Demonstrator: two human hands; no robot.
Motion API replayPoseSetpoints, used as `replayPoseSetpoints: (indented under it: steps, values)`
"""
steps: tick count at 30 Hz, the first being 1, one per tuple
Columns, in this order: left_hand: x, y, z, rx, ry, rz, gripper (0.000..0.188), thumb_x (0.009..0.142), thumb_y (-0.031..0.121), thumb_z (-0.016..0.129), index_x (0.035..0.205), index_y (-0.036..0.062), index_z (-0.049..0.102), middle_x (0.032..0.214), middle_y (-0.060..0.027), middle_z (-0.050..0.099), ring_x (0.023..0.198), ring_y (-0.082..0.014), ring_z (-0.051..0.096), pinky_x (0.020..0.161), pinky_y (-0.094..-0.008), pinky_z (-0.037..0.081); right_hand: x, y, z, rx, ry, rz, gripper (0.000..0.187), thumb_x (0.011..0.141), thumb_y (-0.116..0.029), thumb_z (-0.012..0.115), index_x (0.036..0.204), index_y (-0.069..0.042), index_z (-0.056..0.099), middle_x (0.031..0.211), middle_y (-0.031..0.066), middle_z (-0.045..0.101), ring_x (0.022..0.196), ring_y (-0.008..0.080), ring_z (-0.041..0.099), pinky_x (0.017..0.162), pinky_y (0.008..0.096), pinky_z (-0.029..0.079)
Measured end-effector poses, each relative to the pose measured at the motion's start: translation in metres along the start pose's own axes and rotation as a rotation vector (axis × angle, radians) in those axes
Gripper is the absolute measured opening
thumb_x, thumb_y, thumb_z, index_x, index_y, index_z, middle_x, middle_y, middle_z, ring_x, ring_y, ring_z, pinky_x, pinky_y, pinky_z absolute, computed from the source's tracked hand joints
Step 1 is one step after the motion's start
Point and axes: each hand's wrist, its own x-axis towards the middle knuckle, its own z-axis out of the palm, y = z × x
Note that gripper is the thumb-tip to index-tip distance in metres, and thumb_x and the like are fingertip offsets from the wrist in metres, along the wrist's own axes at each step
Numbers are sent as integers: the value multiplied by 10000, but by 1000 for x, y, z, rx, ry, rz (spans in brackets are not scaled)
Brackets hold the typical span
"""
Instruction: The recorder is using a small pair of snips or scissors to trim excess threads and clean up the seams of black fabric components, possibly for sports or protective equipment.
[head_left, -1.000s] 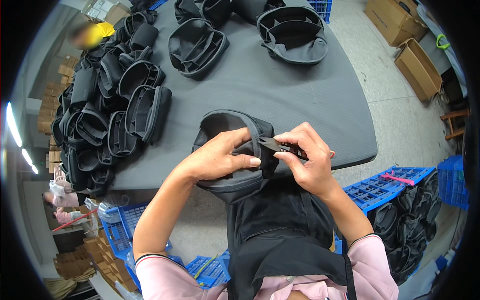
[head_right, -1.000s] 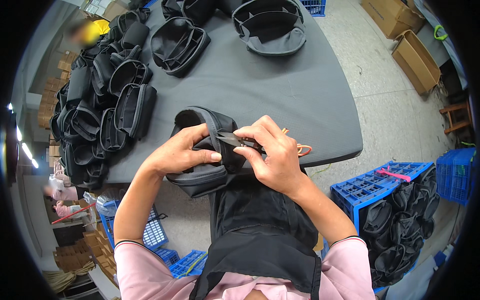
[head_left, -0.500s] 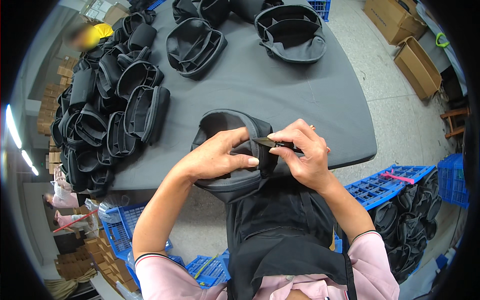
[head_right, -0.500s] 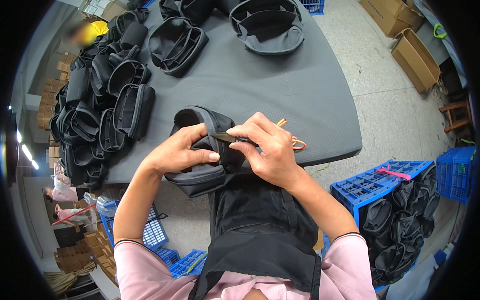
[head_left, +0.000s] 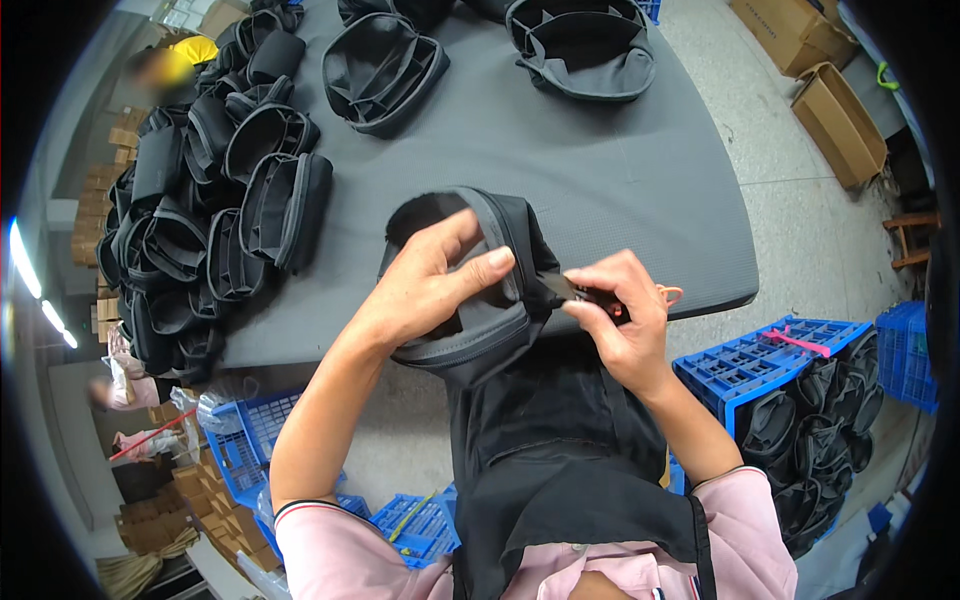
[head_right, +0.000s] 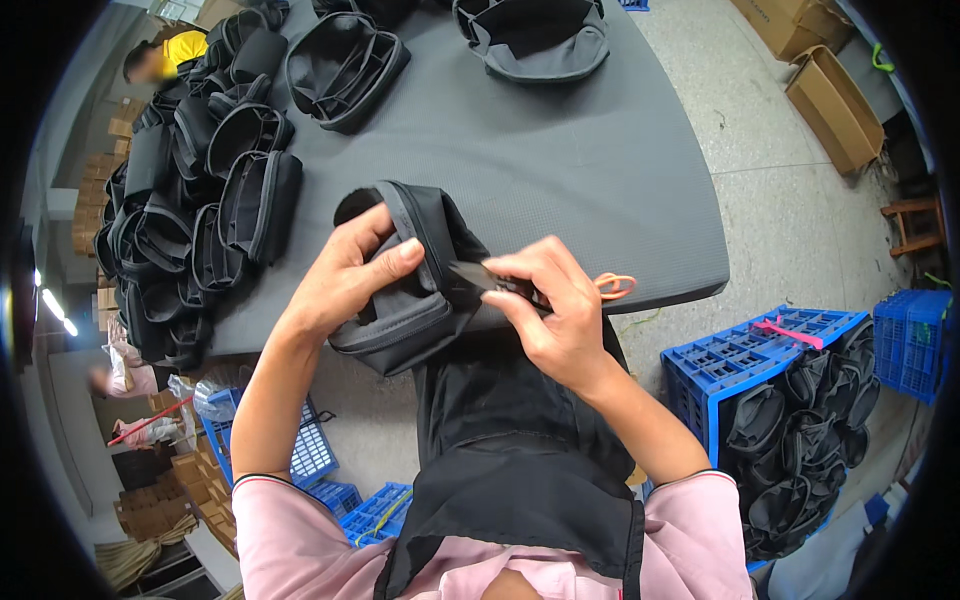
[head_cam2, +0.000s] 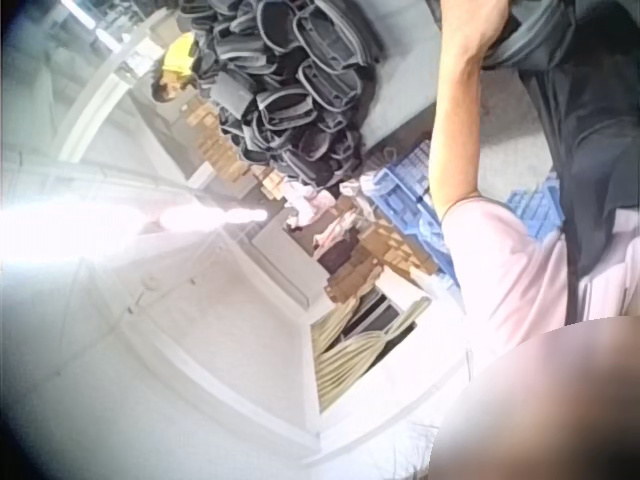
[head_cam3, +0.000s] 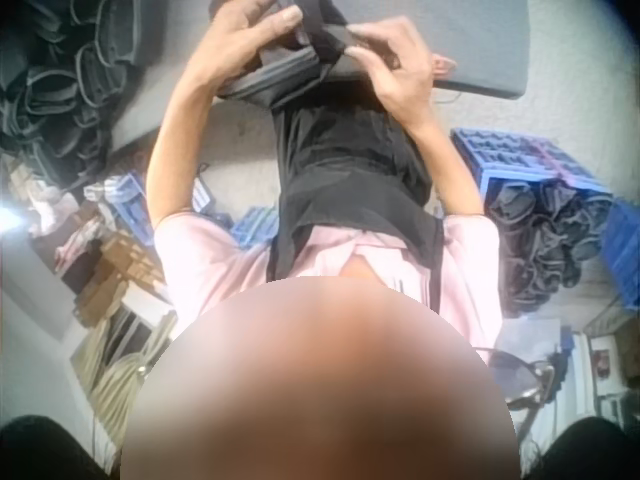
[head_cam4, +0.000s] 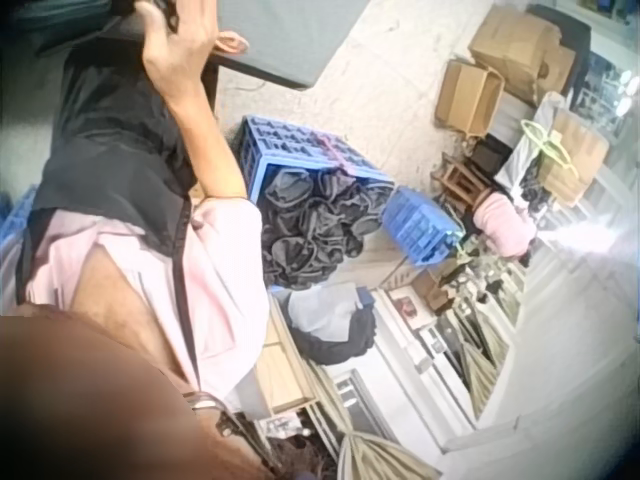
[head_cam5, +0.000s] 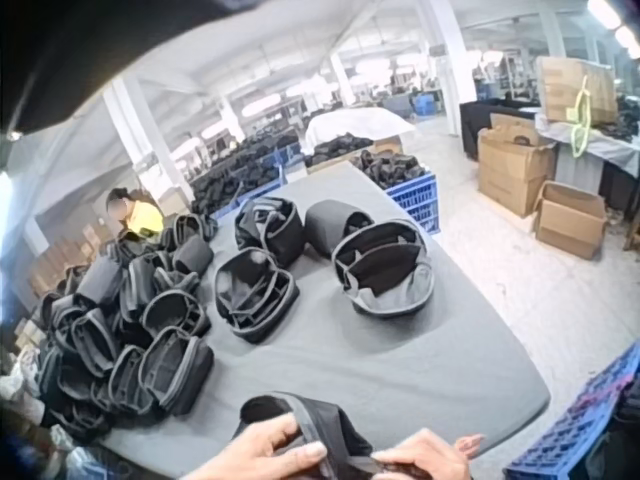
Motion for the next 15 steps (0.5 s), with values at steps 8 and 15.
replayPoseSetpoints:
  steps: [8, 15]
  values:
    - [5, -9, 8, -40, 118, 44, 319, 864, 131, 591, 1126, -40, 533, 998, -84, 637, 911, -114, 571, 821, -277, 462, -8, 4, 1, 46, -48, -46, 270, 684, 42, 708, 936, -7, 625, 803, 77, 572, 636, 159, 516, 566, 266, 430]
    - [10, -11, 10, -67, 104, 27, 314, 865, 126, 590, 1125, -41, 536, 992, -97, 640, 926, -118, 576, 826, -282, 465, -4, 8, 5, 52, -48, -77, 274, 671, 30, 724, 925, -24, 635, 780, 76, 586, 630, 171, 555, 538, 275, 438]
